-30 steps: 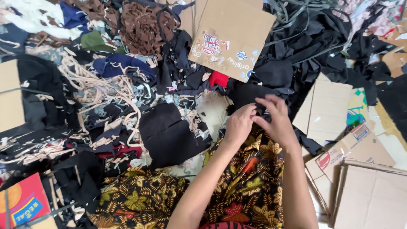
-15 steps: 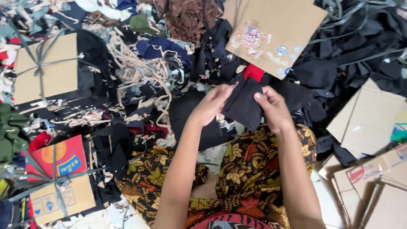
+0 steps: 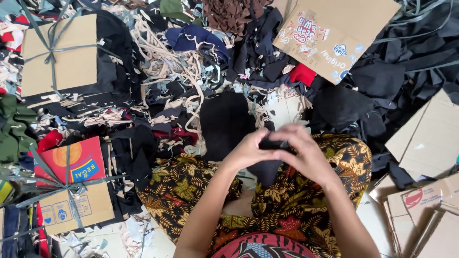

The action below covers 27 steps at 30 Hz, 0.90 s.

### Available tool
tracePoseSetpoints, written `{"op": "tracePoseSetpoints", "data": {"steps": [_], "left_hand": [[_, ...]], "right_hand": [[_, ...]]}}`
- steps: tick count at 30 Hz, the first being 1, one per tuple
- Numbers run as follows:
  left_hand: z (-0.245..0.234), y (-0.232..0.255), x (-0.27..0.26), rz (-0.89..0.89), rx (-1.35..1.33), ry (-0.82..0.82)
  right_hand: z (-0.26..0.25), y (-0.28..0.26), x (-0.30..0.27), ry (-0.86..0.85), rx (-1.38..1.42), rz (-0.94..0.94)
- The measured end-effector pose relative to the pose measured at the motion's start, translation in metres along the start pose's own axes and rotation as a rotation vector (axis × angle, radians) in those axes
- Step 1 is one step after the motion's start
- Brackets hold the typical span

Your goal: Sorting through a large pile of fabric scraps and organizing them on cardboard sheets

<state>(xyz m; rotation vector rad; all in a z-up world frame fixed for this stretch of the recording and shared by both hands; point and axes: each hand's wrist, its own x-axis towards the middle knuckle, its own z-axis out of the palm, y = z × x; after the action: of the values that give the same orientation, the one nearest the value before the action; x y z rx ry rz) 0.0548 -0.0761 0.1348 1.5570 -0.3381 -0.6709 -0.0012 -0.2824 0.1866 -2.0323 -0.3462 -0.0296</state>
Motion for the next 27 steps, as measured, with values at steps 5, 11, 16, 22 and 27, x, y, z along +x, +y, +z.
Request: {"op": "tracePoseSetpoints", "data": {"steps": [5,11,16,22,27], "left_hand": [[-0.007,0.007,-0.018,-0.171,0.035,-0.171],[-0.027,0.001,-0.035,-0.218,-0.219,-0.236],[-0.041,0.008,-0.057,-0.086,-0.034,-0.424],[-0.057,-0.028,-0.08,-0.205,0.203,-0.762],[-0.087,-0.015,-0.071,-0.087,0.225,-0.512]], "right_hand": [[0.005,-0.008,0.0,-0.308,0.155,-0.03],[0.031,0.0,0.004,-0.473,0.194,0.23],[0.037,0.003,-0.013,-0.409,0.124,0.256],[0.033,0.031,-0.059,-0.438,0.344,0.386],[0.019,0.009,-0.036,-0.358,0.283,0.508]]}}
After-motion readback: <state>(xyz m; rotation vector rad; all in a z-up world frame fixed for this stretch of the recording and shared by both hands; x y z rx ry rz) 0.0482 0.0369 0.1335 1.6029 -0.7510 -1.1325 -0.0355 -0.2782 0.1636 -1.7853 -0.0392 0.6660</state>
